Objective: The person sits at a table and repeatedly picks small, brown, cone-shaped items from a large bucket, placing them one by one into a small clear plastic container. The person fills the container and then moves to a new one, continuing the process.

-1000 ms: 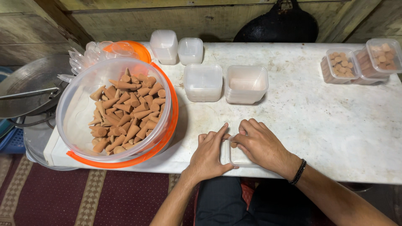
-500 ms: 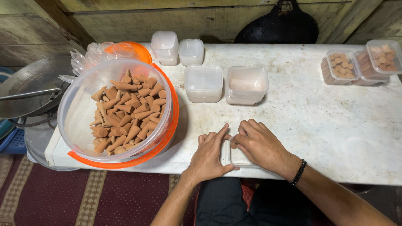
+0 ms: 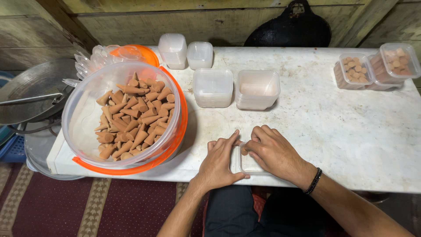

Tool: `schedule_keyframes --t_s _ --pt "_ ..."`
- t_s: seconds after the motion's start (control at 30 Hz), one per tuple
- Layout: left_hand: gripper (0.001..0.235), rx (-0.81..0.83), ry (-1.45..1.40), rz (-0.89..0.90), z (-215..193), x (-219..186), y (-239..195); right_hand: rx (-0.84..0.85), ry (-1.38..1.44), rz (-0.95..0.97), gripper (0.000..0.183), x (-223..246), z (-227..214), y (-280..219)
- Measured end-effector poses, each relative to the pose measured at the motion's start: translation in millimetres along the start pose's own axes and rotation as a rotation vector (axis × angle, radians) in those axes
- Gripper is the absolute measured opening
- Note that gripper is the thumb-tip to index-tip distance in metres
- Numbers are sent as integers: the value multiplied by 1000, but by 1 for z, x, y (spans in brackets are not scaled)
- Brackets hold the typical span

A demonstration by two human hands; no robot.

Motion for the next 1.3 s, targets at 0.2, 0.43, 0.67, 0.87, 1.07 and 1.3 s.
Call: schedule_keyframes --t_s 0.2,0.43,0.67,0.87,1.07,1.3 --pt "110 -62 -32 115 -19 -13 -11 -212 105 -48 18 -1 -7 -9" --pt "28 -427 -94 423 -118 -92 -26 -419 338 -60 22 43 -60 26" --pt "12 -520 367 353 -218 -85 11 -612 385 -338 25 107 -85 86" --pt "18 -202 689 -54 -242 1 63 -704 285 -399 40 124 -78 106" --pt "24 -83 662 -66 -232 23 86 -710 306 -381 52 123 -67 105" --pt "14 -64 797 -91 -230 19 89 -729 350 -368 56 121 -63 106"
Point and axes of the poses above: each hand's wrist, its own y-axis towards the middle knuckle, its own z-axis out of the palm, x = y × z, the point moved 4 cm from there along y, towards the middle knuckle, and after that the axes turned 9 degrees about -x, right-handed, at the moved point
